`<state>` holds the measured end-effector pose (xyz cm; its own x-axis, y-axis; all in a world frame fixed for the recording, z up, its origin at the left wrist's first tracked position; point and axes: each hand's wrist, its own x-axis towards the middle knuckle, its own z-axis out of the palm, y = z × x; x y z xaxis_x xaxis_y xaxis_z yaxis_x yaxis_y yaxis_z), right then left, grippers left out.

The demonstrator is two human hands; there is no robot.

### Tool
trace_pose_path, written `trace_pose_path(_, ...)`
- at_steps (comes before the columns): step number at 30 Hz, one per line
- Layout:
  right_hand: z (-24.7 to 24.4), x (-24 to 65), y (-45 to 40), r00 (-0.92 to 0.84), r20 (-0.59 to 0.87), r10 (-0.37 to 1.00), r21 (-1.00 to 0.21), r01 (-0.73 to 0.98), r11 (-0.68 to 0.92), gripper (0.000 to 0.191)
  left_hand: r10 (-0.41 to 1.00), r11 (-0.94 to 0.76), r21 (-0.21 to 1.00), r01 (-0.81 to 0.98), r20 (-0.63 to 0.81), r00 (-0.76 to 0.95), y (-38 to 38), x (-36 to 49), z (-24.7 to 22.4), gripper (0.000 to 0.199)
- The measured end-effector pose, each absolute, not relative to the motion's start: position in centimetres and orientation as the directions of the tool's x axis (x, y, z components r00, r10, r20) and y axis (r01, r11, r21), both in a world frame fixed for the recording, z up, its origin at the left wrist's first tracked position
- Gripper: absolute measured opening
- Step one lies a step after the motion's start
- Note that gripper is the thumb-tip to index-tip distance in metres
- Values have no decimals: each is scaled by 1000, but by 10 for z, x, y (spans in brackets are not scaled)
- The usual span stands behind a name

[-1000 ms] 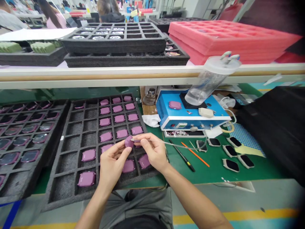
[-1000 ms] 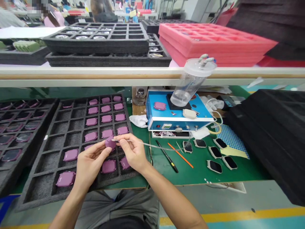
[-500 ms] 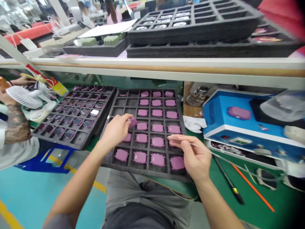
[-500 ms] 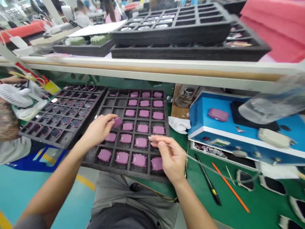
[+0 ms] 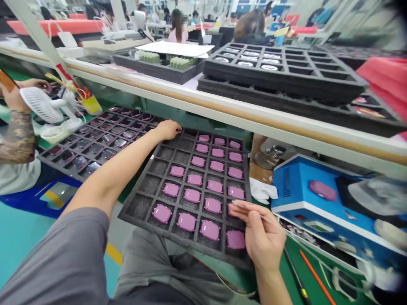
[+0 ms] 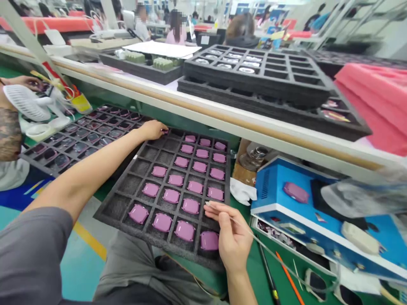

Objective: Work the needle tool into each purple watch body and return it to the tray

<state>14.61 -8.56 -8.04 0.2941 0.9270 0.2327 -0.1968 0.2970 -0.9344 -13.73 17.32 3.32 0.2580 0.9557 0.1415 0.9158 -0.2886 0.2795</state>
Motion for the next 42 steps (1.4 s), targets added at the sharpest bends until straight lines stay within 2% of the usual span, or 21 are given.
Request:
trace_pose_path(4, -79, 146, -87, 298, 238, 924, -933, -194, 303, 14, 961, -268, 324, 907, 156, 228, 168, -135, 37, 33)
trace_pose_path(9, -78, 142, -88, 353, 259, 899, -927, -172, 334, 13, 940, -339, 419, 842, 193, 282, 67, -98, 26, 27)
trace_pose_path(10, -76, 142, -87, 364, 272, 891, -924, -160, 347, 13, 936, -353, 477, 805, 180, 303, 40, -86, 19, 28)
trace_pose_path(12, -73, 140, -86, 368, 308, 878, -916, -134, 377, 14, 953, -234, 810, 538, 82, 290, -9, -63, 3, 32)
trace_pose_path(13, -72, 140, -85, 363, 320, 875, -914, -125, 385, 14, 958, -140, 903, 407, 20, 286, -28, -52, -5, 33)
trace_pose_path(15, -70, 141, -84, 353, 325, 877, -913, -124, 388, 14, 968, -3, 979, 204, -48, 245, -52, -33, -18, 34)
trace_pose_path(17, -69, 142, -82, 346, 317, 883, -915, -135, 381, 15, 977, 46, 993, 107, -67, 202, -58, -19, -26, 35)
trace_pose_path(21, -69, 144, -80, 321, 339, 884, -914, -110, 390, 14, 983, 44, 998, 43, -51, 177, -51, -8, -29, 39)
trace_pose_path(42, -73, 147, -81, 288, 305, 908, -936, -85, 341, 14, 984, 26, 999, 26, -30, 173, -55, -9, -27, 31)
